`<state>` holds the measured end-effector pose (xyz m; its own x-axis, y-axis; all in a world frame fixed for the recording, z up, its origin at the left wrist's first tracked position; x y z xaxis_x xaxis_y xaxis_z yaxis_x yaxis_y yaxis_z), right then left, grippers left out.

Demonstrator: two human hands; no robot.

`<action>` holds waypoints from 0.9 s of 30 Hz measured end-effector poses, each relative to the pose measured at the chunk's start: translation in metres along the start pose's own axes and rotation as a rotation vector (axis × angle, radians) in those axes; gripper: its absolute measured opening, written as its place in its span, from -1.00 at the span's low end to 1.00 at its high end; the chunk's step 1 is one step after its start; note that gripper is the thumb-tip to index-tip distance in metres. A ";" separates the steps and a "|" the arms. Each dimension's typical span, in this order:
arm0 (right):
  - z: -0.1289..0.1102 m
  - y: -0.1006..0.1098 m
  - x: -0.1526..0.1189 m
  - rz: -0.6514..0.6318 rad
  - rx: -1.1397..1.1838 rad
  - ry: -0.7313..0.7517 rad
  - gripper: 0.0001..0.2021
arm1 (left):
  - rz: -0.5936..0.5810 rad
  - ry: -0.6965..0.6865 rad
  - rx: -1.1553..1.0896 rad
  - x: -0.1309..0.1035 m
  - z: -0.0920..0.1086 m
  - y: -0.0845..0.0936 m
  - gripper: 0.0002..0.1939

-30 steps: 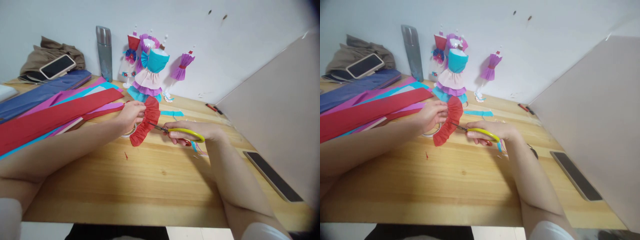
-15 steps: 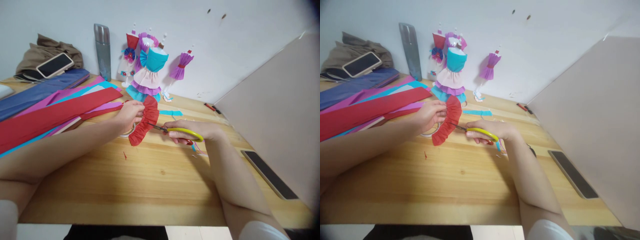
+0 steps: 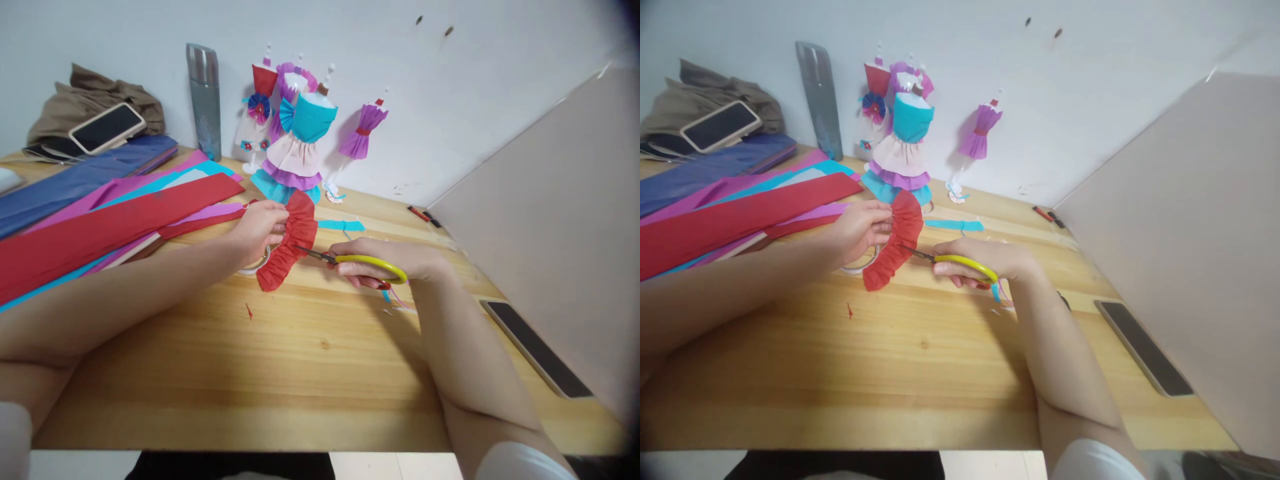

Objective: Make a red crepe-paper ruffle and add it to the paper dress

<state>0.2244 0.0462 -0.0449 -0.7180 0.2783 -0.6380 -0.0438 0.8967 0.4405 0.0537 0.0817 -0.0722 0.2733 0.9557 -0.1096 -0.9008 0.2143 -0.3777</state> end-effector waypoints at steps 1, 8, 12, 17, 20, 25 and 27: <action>0.000 0.000 0.000 -0.001 0.002 0.010 -0.43 | 0.006 0.005 0.001 -0.001 0.000 0.000 -0.87; 0.001 0.002 0.001 -0.016 -0.028 -0.015 -0.41 | 0.012 0.013 -0.005 -0.002 0.001 -0.002 -0.83; -0.002 0.000 0.001 -0.048 -0.078 -0.036 -0.46 | 0.009 0.020 -0.003 -0.002 0.000 -0.002 -0.82; -0.004 0.001 0.001 -0.049 -0.117 -0.003 -0.50 | -0.017 0.012 0.006 0.000 -0.001 -0.001 -0.86; -0.008 0.000 0.002 -0.055 -0.125 0.051 -0.51 | -0.034 0.016 0.016 0.002 -0.004 0.000 -0.88; -0.013 -0.001 0.001 -0.051 -0.114 0.085 -0.53 | -0.075 0.025 0.022 0.004 -0.006 0.000 -0.91; -0.015 -0.001 0.001 -0.035 -0.141 0.111 -0.54 | -0.060 0.032 0.024 0.003 -0.006 0.001 -0.91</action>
Point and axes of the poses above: each hand's wrist, its own x-axis towards the middle knuckle, its own y-axis out of the back of the hand, z = x × y, the point moved 8 cm from there along x, towards the middle knuckle, and after that the axes turned 15 degrees about -z, right-handed, at the moved point
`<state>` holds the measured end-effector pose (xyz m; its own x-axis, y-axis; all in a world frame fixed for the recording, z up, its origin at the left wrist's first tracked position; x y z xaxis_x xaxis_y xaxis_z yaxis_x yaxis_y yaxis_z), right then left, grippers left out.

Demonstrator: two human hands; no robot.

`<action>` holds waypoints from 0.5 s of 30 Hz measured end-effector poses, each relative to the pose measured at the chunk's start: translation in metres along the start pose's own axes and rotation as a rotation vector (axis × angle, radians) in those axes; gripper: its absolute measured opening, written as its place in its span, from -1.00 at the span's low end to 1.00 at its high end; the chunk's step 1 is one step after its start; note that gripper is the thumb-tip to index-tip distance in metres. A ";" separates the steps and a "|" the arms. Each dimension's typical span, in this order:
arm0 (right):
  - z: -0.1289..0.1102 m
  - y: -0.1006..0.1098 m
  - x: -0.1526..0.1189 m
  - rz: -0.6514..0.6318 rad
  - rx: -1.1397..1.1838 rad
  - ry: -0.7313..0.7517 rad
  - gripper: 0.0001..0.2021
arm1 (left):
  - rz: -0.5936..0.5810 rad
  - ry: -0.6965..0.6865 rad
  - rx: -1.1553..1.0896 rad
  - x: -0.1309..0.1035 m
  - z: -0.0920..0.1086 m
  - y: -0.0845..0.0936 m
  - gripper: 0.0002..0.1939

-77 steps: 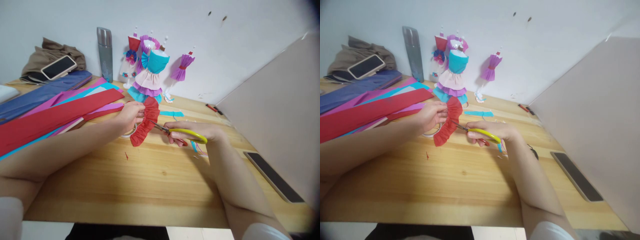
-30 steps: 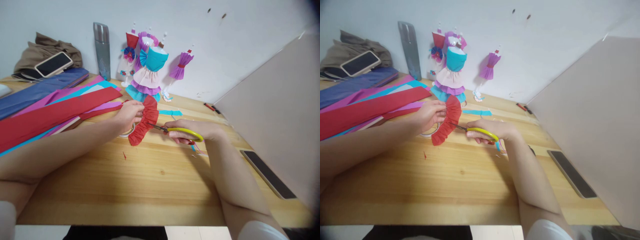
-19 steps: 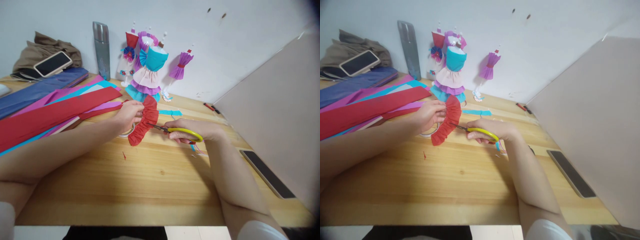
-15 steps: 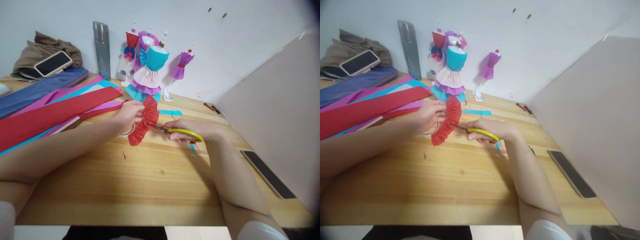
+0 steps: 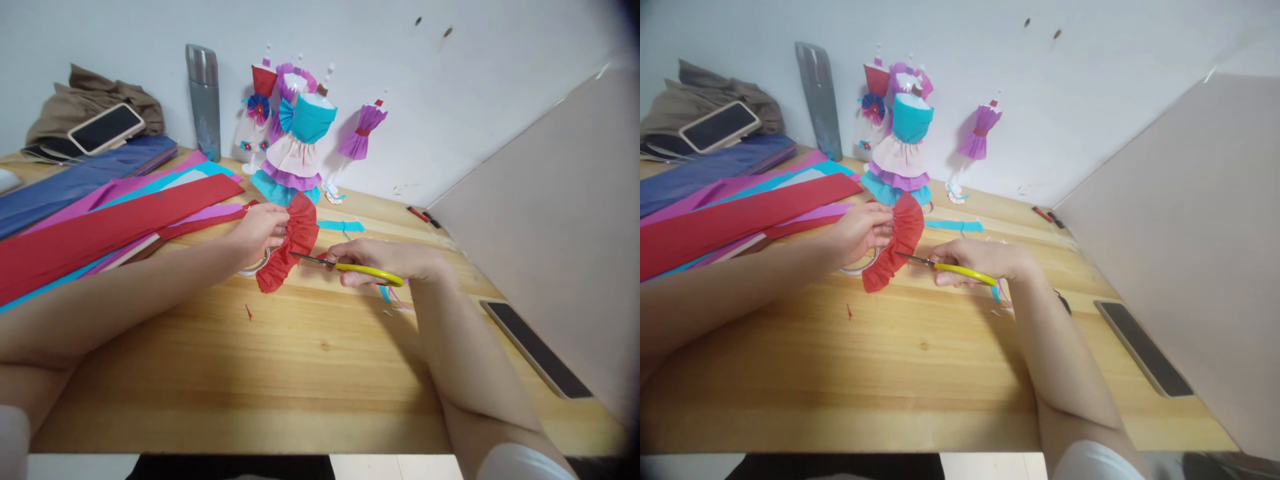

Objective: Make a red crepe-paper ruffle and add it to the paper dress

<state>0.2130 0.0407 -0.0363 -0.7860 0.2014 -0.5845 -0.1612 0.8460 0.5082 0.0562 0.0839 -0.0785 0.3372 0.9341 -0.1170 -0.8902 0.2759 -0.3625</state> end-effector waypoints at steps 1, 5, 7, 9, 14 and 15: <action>-0.001 0.001 0.000 0.008 -0.013 0.015 -0.53 | 0.009 0.004 0.001 0.000 0.000 0.001 -0.90; 0.004 0.002 0.002 0.013 -0.019 0.004 -0.41 | 0.002 0.017 0.015 -0.002 0.002 0.000 -0.91; 0.008 0.000 0.003 -0.007 0.007 -0.033 -0.36 | -0.007 0.016 0.017 -0.002 0.002 -0.001 -0.90; 0.011 -0.002 0.003 -0.026 0.042 -0.054 -0.35 | 0.008 0.002 0.007 -0.002 0.003 -0.001 -0.89; 0.012 -0.004 0.007 -0.016 0.113 -0.023 -0.41 | 0.032 -0.025 -0.023 -0.003 0.003 -0.002 -0.88; 0.012 -0.004 0.008 -0.010 0.124 -0.015 -0.44 | 0.029 -0.026 -0.026 -0.004 0.003 -0.002 -0.88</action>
Point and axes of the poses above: each hand's wrist, its own x-axis towards the middle knuckle, its own y-axis out of the back of the hand, z = x × y, the point moved 8 cm from there along x, towards the middle knuckle, and after that the axes turned 15 degrees about -z, right-handed, at the moved point
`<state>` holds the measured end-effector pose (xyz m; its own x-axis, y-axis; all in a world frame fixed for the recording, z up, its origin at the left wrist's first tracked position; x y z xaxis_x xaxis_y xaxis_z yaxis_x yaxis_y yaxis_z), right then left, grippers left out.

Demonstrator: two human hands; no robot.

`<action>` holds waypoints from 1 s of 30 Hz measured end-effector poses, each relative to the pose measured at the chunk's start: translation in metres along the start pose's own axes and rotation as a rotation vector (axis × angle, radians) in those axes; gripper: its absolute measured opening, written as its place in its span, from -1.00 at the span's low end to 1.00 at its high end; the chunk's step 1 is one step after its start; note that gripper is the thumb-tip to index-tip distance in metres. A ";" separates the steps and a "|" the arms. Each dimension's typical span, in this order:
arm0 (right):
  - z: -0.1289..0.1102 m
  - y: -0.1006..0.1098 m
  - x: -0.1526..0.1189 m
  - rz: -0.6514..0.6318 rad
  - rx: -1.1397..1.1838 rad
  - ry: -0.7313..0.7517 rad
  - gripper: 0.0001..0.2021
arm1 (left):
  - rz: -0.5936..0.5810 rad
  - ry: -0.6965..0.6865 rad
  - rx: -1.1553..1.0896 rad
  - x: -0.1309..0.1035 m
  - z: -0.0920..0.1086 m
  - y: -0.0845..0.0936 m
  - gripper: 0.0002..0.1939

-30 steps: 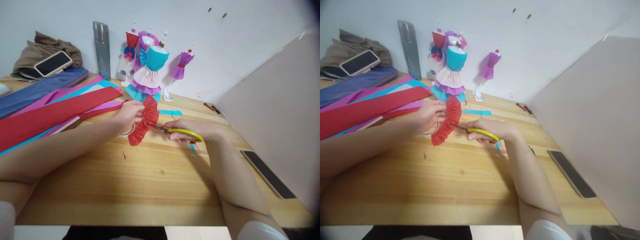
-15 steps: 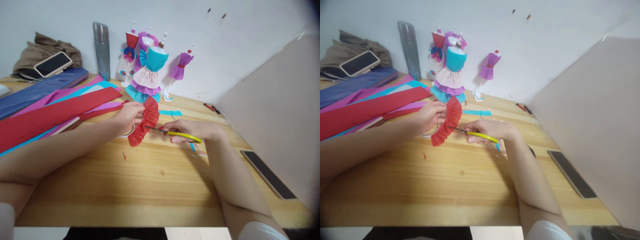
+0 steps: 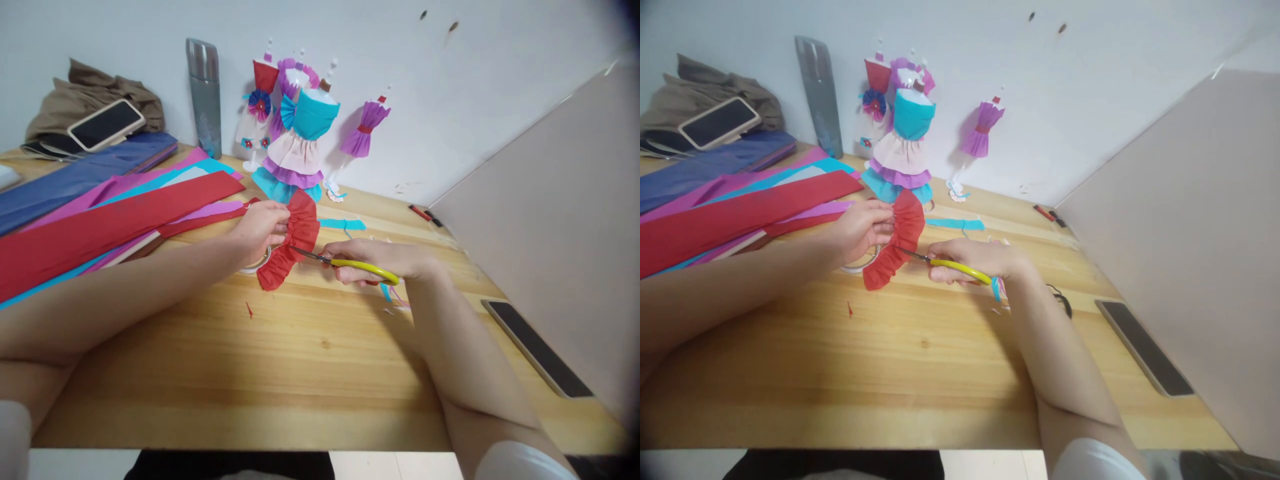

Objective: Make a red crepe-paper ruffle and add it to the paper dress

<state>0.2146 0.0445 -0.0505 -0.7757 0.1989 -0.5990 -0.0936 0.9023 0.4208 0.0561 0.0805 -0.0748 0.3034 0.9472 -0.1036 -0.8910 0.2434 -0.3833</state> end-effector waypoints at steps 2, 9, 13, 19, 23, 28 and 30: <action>0.002 0.000 0.001 0.008 0.012 -0.009 -0.49 | -0.002 0.003 -0.001 0.000 0.000 -0.001 -0.88; 0.005 0.000 -0.001 0.024 0.023 -0.038 -0.59 | 0.017 0.012 0.000 -0.002 -0.001 0.000 -0.87; 0.004 -0.001 0.000 0.015 0.023 -0.028 -0.59 | 0.018 0.011 0.005 -0.002 -0.001 -0.001 -0.87; 0.007 -0.001 0.002 0.016 0.057 -0.058 -0.64 | -0.022 -0.002 -0.004 -0.001 -0.001 -0.004 -0.88; 0.007 0.000 0.001 0.022 0.066 -0.074 -0.63 | -0.027 -0.002 -0.004 0.000 -0.002 -0.003 -0.88; 0.007 -0.001 0.001 0.004 0.046 -0.069 -0.54 | -0.022 -0.002 -0.002 0.000 -0.003 -0.001 -0.90; 0.006 -0.001 0.001 0.002 0.035 -0.061 -0.53 | -0.024 -0.001 0.000 0.000 -0.003 -0.001 -0.90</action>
<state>0.2173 0.0460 -0.0558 -0.7361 0.2227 -0.6392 -0.0694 0.9146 0.3985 0.0581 0.0802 -0.0768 0.3245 0.9413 -0.0931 -0.8832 0.2662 -0.3861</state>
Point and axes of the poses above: each hand's wrist, its own x-axis towards the middle knuckle, its own y-axis out of the back of the hand, z = x × y, the point moved 8 cm from there along x, towards the middle knuckle, and after that the axes turned 15 degrees about -z, right-handed, at the moved point
